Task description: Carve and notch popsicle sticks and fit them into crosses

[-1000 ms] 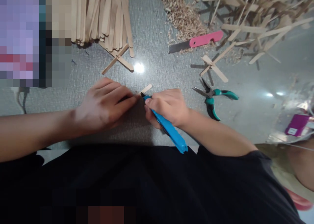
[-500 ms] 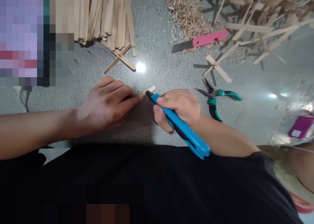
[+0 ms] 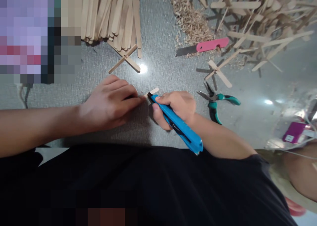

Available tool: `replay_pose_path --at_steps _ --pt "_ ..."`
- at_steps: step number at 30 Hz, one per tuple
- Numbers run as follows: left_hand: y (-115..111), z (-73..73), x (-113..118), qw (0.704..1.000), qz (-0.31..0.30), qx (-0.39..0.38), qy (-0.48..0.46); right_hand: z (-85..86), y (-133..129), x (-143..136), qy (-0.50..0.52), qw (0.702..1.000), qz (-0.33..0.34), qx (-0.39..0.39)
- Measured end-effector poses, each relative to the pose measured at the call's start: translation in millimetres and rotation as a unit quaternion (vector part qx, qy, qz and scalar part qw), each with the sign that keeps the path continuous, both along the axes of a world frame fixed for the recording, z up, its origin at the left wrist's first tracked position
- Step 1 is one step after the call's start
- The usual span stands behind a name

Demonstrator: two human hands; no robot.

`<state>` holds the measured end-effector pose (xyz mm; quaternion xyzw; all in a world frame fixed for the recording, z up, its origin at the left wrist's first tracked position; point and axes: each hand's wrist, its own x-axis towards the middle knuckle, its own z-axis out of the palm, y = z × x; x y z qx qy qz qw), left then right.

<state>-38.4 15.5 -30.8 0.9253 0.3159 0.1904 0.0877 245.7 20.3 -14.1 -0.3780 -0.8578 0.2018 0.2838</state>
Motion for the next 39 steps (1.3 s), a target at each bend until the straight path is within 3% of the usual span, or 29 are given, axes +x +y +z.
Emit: replay_pose_path --at_steps 4,10,17,24,28,33,39 --pt "0.8 0.2 -1.2 1.0 -0.003 -0.006 0.011 1.7 3.6 -8.9 0.036 0.993 0.002 0.111" --pt "-1.3 1.2 0.0 1.0 0.007 0.002 0.024 0.7 5.0 -12.0 0.041 0.994 -0.005 0.103" --pt "-0.7 -0.8 1.3 1.0 0.006 0.005 0.018 -10.6 9.5 -16.1 0.095 0.986 0.047 0.129" --pt "2.4 2.7 5.8 0.992 0.024 -0.121 0.031 -0.8 4.4 -14.7 -0.005 0.99 0.099 0.104" --pt "3.4 5.6 6.4 0.99 0.018 -0.14 0.018 -4.5 1.7 -16.0 -0.006 0.992 0.09 0.09" --pt "0.9 2.2 5.0 0.998 0.021 -0.037 0.037 -11.1 -1.6 -14.4 0.098 0.99 0.029 0.1" --pt "-1.4 -2.5 3.8 0.998 0.025 0.041 0.037 -4.0 -0.9 -10.0 0.073 0.991 -0.009 0.108"
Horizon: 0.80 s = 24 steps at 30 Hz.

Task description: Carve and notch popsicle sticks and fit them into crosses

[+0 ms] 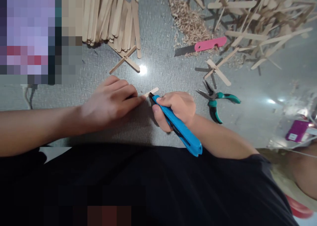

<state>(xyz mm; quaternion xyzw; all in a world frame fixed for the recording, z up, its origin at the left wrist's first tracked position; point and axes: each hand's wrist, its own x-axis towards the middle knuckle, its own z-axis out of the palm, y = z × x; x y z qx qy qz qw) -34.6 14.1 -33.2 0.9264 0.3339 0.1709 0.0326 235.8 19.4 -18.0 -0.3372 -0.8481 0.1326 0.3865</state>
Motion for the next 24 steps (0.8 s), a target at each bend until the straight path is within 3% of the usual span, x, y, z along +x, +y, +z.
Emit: replay_pose_path --at_steps 4,10,24 --pt "0.5 -2.3 0.5 0.999 -0.002 0.027 -0.042 0.1 2.1 0.5 0.003 0.999 0.03 -0.012" --pt "0.6 -0.4 0.2 0.998 -0.008 0.021 -0.052 6.6 -0.4 0.6 -0.039 0.998 0.02 -0.049" --pt "-0.3 -1.3 -1.7 0.999 -0.011 -0.013 -0.042 1.8 3.0 -2.5 -0.014 0.999 0.03 -0.01"
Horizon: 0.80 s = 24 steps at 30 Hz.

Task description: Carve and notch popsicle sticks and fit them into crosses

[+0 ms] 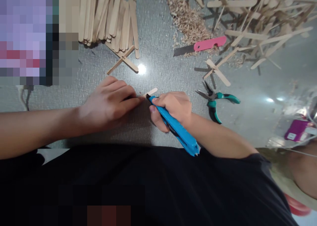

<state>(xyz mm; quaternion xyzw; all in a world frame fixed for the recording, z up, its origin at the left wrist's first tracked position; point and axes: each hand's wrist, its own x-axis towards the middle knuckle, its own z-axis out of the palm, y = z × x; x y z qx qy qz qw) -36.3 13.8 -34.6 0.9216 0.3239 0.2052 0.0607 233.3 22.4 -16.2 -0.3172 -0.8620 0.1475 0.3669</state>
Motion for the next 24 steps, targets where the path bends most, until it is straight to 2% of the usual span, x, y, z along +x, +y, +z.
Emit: replay_pose_path --at_steps 6,12,18,20,24 --pt "0.9 2.5 -0.1 1.0 -0.002 0.022 0.008 -0.9 0.2 2.8 -0.015 0.999 0.015 -0.031" --pt "1.3 0.3 -0.5 0.998 -0.005 -0.029 0.054 -3.5 0.3 1.6 -0.086 0.993 0.006 -0.075" --pt "3.4 3.7 -2.2 0.999 -0.019 0.023 0.023 -2.1 1.0 -1.0 -0.18 0.978 0.018 -0.106" --pt "2.5 6.2 -1.9 0.999 -0.014 0.019 0.04 -4.6 2.0 -0.6 -0.133 0.988 0.029 -0.077" --pt "-1.2 8.3 -0.1 0.998 0.012 0.018 0.053 -10.0 5.9 3.7 0.045 0.999 0.02 0.005"
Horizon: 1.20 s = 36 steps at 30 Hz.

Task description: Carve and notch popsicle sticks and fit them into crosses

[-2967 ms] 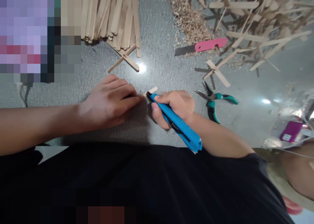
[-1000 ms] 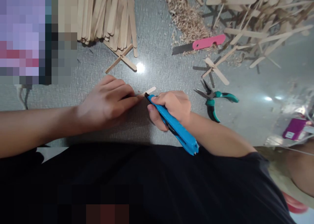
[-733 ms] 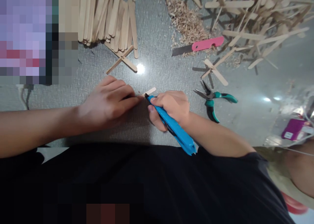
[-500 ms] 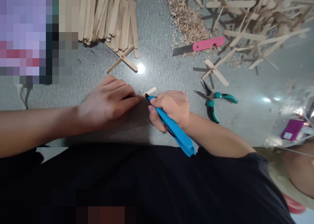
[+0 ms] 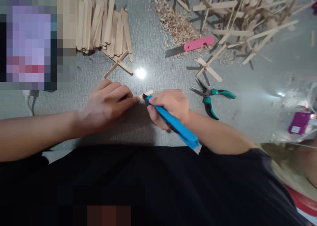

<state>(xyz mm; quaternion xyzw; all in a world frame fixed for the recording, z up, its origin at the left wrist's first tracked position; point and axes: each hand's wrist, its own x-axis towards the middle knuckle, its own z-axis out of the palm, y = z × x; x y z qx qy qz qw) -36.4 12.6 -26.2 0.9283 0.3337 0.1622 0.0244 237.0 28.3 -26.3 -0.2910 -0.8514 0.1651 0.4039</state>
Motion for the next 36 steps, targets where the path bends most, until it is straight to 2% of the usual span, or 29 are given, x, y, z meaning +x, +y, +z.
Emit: replay_pose_path --at_steps 3,10,14,18,25,28,32,36 --pt "-1.4 0.3 1.3 1.0 0.013 -0.005 -0.016 -0.7 3.1 3.9 0.017 1.0 -0.024 -0.002" --pt "-1.8 1.6 0.9 0.998 0.035 0.049 -0.006 2.8 3.4 8.0 -0.018 0.999 -0.007 -0.04" --pt "-8.3 -0.7 -0.5 0.999 0.033 0.043 0.005 5.8 -1.5 9.3 -0.004 0.998 -0.055 -0.038" --pt "-12.9 -1.9 -0.7 0.999 0.041 0.019 0.006 8.9 -4.5 10.7 -0.052 0.991 -0.105 -0.067" --pt "-6.1 2.3 -2.5 0.999 0.038 -0.012 -0.001 0.0 4.1 9.0 0.015 0.999 -0.019 -0.035" --pt "-3.9 2.0 -2.6 0.999 0.03 -0.014 0.004 -3.7 7.7 8.3 0.034 0.999 -0.028 0.005" --pt "-5.7 -0.9 0.2 0.999 0.029 0.002 0.027 -7.0 15.3 12.3 -0.055 0.995 -0.058 0.06" --pt "-10.1 -1.9 4.2 0.999 0.016 0.015 0.041 -4.6 25.5 17.3 -0.181 0.973 -0.083 0.12"
